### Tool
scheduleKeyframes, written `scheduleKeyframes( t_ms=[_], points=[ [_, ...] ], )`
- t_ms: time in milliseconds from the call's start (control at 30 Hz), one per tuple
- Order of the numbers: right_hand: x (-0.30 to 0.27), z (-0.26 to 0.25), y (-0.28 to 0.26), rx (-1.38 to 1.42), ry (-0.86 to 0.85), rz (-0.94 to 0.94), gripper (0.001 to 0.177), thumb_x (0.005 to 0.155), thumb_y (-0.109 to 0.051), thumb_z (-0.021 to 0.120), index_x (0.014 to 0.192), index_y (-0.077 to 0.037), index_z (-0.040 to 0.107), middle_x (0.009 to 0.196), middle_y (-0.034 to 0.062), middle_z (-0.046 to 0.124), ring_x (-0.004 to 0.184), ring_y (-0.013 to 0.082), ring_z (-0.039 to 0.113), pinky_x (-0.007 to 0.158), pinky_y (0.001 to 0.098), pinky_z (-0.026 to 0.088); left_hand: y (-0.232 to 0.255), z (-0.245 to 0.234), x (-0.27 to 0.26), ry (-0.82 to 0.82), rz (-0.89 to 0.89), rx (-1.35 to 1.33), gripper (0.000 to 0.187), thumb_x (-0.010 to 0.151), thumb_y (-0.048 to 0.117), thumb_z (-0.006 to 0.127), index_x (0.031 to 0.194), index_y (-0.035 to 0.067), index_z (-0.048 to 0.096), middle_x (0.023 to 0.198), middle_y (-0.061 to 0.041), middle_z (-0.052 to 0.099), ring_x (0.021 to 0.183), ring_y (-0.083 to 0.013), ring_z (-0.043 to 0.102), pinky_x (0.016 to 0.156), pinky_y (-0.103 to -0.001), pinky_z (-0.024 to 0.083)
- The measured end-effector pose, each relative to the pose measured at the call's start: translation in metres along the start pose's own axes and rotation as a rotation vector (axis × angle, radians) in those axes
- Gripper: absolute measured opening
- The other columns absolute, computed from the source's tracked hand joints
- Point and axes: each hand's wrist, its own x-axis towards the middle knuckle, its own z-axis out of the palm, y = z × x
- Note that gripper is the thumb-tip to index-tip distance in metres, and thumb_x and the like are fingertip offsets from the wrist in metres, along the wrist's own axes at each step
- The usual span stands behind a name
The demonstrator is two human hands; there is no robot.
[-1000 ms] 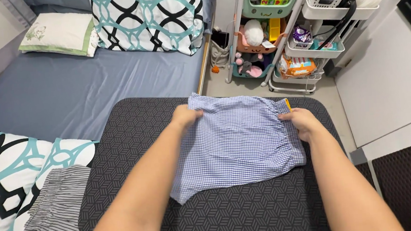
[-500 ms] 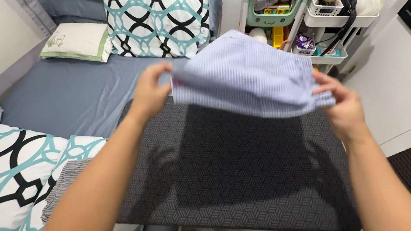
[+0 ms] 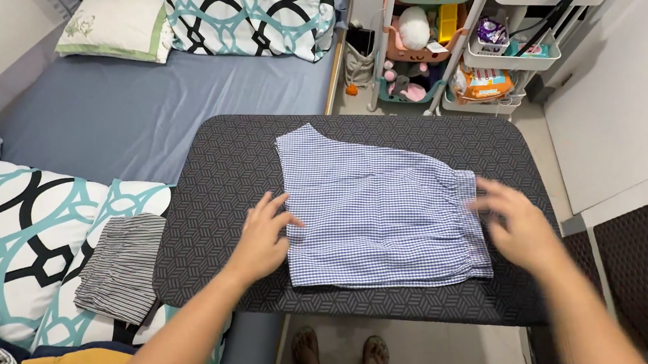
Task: Fold a pair of shorts and place them on a pile.
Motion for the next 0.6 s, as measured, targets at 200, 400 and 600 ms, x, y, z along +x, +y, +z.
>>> scheduleKeyframes(
  t_ms=[200,400,600],
  points=[
    [0.026,0.114,-0.112,-0.222,-0.033,-0.349,0.087,0.085,-0.053,0.071,0.145,0.003,0.043,0.159,0.0261,0.037,0.148,0.0435,0.028,0.118,0.0602,0.016,0.04,0.063,0.014,0.07,0.179,0.231,0.077,0.088,0.055,0.063,0.15,0.01,0.049,0.161,-0.032,0.02,0.154,-0.0537,0.009,0.109,-0.077,0.007],
    [0.064,0.083,-0.073,-0.215,0.053,-0.223,0.076,0.086,-0.052,0.07,0.143,-0.007,0.051,0.154,0.0182,0.046,0.148,0.0349,0.036,0.123,0.0559,0.017,-0.034,0.064,0.06,0.215,-0.322,0.035,0.074,0.093,0.053,0.064,0.149,0.01,0.042,0.165,-0.021,0.028,0.152,-0.0403,0.022,0.117,-0.063,0.022],
    [0.117,0.046,0.0,0.023,-0.052,0.197,0.061,0.088,-0.037,0.075,0.139,-0.006,0.062,0.121,0.0156,0.073,0.114,0.0313,0.065,0.098,0.0433,0.052,-0.074,0.036,0.148,0.314,-0.515,-0.163,0.093,0.076,0.034,0.074,0.156,0.011,0.032,0.143,-0.002,0.06,0.137,-0.0343,0.043,0.116,-0.055,0.033]
  ],
)
